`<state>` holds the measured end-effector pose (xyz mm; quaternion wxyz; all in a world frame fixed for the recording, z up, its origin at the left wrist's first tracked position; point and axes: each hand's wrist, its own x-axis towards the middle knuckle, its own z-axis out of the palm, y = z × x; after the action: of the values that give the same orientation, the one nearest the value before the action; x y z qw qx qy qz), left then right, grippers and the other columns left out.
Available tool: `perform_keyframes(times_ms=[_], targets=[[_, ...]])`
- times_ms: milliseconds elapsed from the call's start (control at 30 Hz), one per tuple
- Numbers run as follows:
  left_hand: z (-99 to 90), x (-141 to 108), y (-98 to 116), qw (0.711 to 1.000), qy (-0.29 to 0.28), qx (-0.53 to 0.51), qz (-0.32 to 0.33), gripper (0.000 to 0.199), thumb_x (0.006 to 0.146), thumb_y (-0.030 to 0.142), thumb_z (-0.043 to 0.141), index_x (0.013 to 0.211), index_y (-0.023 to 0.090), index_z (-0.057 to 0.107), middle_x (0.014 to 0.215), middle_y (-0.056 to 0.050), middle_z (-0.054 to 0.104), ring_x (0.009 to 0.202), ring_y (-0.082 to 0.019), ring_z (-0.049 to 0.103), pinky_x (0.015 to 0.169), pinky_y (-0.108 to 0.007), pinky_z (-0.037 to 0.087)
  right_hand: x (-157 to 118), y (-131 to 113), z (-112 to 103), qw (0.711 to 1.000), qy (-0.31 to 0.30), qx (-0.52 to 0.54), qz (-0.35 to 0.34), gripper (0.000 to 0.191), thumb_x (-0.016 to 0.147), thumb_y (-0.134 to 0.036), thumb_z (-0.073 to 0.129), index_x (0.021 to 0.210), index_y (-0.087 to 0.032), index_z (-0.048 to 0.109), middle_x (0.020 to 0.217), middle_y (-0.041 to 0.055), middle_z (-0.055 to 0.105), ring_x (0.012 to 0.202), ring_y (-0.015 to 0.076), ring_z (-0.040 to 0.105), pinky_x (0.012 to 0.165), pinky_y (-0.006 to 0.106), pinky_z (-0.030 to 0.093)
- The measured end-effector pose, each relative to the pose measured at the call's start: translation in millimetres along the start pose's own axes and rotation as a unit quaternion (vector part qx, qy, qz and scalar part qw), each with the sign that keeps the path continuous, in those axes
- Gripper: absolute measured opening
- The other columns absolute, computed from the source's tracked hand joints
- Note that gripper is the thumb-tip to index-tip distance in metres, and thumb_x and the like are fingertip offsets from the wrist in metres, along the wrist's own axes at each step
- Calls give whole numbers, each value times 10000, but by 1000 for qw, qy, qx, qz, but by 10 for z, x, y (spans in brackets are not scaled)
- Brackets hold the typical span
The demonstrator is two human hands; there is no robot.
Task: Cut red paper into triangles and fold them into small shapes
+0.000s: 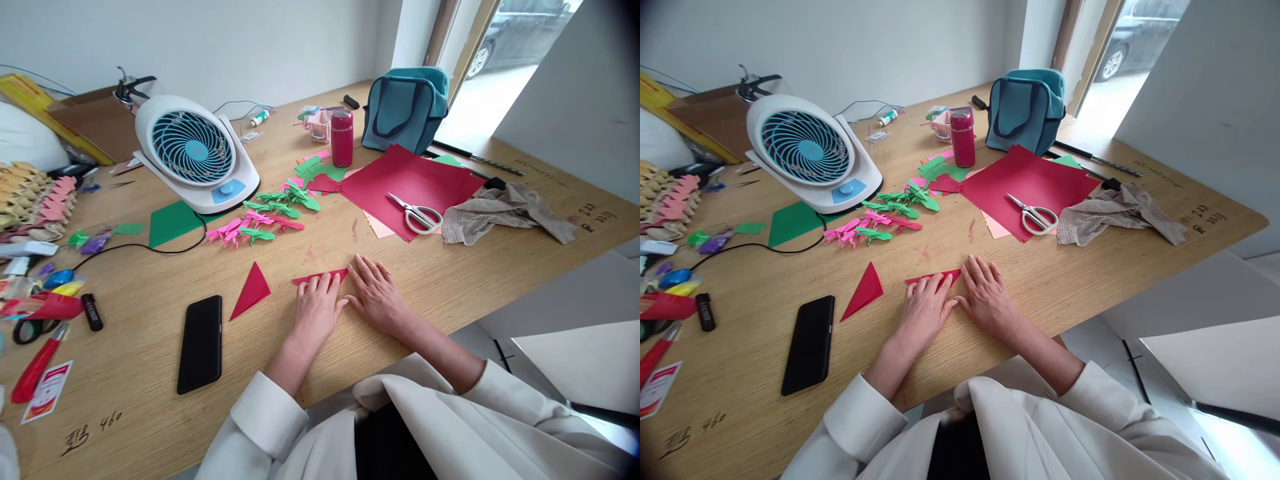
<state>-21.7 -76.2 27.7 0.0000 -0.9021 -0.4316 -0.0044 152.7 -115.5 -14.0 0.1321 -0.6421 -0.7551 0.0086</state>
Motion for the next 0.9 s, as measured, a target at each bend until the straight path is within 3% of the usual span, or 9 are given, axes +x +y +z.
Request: perform_keyframes(times_ms=[200, 367, 567, 900], targets=[[-21, 108, -175, 997, -2, 9, 72, 461, 978, 414, 489, 1403, 235, 504, 1336, -97, 591, 1123, -267, 538, 930, -435, 437, 1, 19, 3, 1000, -5, -8, -11, 652, 1008, -507, 380, 1501, -81, 395, 1599, 225, 281, 1468, 340, 289, 1167, 507, 236], [-29, 59, -321, 996, -5, 15, 91, 398, 987, 355, 482, 1367, 248, 531, 1339, -90, 592, 1121, -268, 537, 901, -438, 432, 5, 30, -9, 1000, -15, -5, -7, 644, 1010, -509, 375, 1503, -96, 402, 1606, 213, 271, 1468, 342, 291, 1168, 507, 235], [-34, -109, -526, 995, -1, 20, 94, 377, 988, 325, 489, 1358, 292, 552, 1352, -77, 597, 1138, -265, 550, 901, -440, 424, -1, 31, -10, 1000, -19, -7, -5, 640, 1005, -498, 398, 1513, -108, 387, 1611, 202, 266, 1470, 332, 290, 1176, 498, 225], [-62, -465, -789, 994, 10, 45, 95, 362, 970, 292, 513, 1321, 271, 599, 1427, -98, 559, 1091, -297, 583, 928, -513, 419, -5, 42, 1, 1000, -19, -5, -11, 645, 1008, -501, 390, 1516, -105, 375, 1611, 208, 260, 1472, 333, 287, 1172, 503, 233]])
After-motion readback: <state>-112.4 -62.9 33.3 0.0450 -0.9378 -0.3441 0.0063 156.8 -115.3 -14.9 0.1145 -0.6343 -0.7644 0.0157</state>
